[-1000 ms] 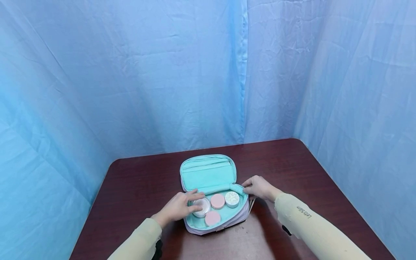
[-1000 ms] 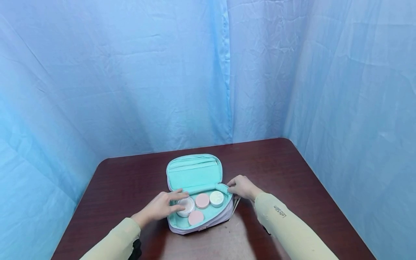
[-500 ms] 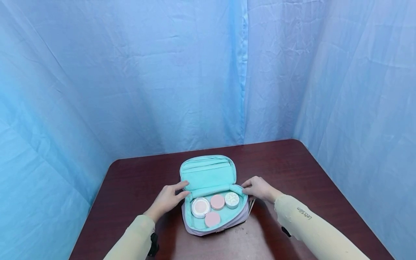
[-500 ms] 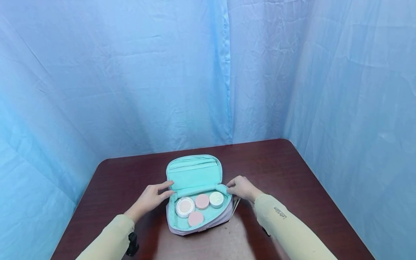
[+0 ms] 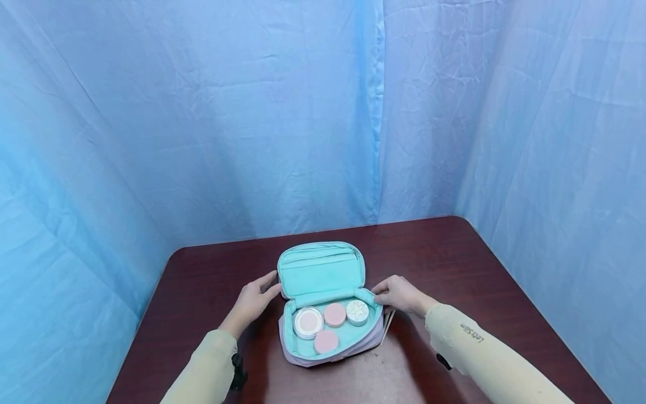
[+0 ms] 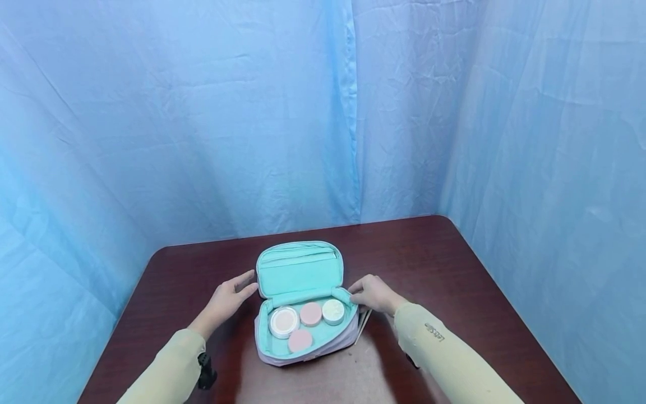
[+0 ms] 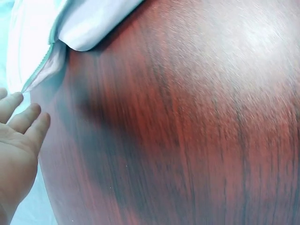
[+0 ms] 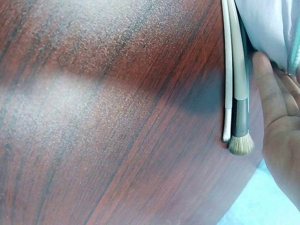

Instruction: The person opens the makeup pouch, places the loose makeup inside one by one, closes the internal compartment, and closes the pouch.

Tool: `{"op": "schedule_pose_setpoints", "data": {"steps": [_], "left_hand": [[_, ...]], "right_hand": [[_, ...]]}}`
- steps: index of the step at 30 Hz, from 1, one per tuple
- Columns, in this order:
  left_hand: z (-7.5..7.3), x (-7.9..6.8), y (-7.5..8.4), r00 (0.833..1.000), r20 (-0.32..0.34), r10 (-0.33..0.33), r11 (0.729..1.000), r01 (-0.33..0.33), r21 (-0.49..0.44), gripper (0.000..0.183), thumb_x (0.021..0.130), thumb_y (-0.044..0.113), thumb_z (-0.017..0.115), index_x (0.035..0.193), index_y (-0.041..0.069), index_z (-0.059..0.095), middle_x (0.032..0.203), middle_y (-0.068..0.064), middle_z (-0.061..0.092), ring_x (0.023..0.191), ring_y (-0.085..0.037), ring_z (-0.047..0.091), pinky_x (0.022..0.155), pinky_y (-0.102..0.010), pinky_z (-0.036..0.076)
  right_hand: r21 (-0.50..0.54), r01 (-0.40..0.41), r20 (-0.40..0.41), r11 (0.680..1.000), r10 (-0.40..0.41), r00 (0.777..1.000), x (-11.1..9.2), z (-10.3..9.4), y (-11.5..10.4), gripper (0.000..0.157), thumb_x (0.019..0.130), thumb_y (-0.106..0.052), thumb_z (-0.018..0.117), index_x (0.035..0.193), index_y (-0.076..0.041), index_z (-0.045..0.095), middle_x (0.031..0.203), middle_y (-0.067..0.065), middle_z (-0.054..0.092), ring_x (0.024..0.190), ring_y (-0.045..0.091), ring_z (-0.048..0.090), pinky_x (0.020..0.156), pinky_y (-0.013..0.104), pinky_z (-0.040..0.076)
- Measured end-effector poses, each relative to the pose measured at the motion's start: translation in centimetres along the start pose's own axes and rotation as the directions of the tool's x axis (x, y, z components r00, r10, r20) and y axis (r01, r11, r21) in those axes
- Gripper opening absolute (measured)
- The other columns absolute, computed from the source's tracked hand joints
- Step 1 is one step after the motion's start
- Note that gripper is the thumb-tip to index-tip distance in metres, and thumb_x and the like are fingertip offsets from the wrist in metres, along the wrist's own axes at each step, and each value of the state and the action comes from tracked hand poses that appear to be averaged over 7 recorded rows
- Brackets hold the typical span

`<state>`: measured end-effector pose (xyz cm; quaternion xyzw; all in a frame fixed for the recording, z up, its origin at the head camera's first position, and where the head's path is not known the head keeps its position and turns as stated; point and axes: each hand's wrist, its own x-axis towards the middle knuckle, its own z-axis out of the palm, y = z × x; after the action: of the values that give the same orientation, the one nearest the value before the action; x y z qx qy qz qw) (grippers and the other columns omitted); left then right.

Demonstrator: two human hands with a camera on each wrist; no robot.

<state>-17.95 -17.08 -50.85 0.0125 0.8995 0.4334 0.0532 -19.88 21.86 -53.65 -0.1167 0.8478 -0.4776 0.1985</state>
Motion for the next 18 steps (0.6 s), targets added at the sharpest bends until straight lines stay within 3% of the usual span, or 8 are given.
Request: {"op": "schedule_pose_setpoints", "data": {"steps": [3,7,12,18], "left_hand": [[-0.16,0.28,-0.10,0.998,0.000,-0.061,0.996,0.061,-0.070,0.074,0.102,0.050,0.059,0.160,0.010,0.036,0.161,-0.015,0.041,0.149,-0.033,0.038,0.116,-0.053,0.037],[-0.18,0.54,-0.08,0.992,0.031,-0.119,0.973,0.123,-0.193,0.074,0.105,0.046,0.054,0.161,0.005,0.028,0.164,-0.017,0.032,0.149,-0.035,0.035,0.116,-0.053,0.037],[0.05,0.81,0.04,0.985,0.076,-0.154,0.925,0.171,-0.339,0.074,0.108,0.043,0.049,0.162,0.002,0.021,0.165,-0.021,0.027,0.147,-0.037,0.038,0.114,-0.050,0.042],[0.28,0.99,0.33,0.982,0.093,-0.165,0.896,0.189,-0.403,0.073,0.109,0.046,0.045,0.162,0.002,0.021,0.165,-0.021,0.028,0.147,-0.039,0.038,0.113,-0.051,0.042]], "right_hand": [[-0.007,0.015,0.005,1.000,-0.014,1.000,0.10,0.14,0.07,0.026,0.095,-0.004,0.068,0.119,0.005,0.073,0.113,0.017,0.073,0.088,0.019,0.074,0.072,0.036,0.063],[-0.018,0.037,0.006,0.999,-0.037,0.999,0.18,0.34,0.13,0.024,0.095,-0.004,0.068,0.117,0.003,0.075,0.113,0.015,0.074,0.087,0.018,0.073,0.072,0.035,0.063],[-0.044,0.074,0.014,0.996,-0.074,0.997,0.20,0.61,0.16,0.023,0.096,-0.005,0.068,0.117,0.001,0.076,0.112,0.014,0.074,0.088,0.016,0.073,0.072,0.034,0.063],[-0.041,0.090,0.020,0.995,-0.089,0.996,0.36,0.83,0.41,0.023,0.097,-0.005,0.067,0.117,-0.001,0.076,0.113,0.013,0.075,0.092,0.015,0.073,0.072,0.032,0.063]]}}
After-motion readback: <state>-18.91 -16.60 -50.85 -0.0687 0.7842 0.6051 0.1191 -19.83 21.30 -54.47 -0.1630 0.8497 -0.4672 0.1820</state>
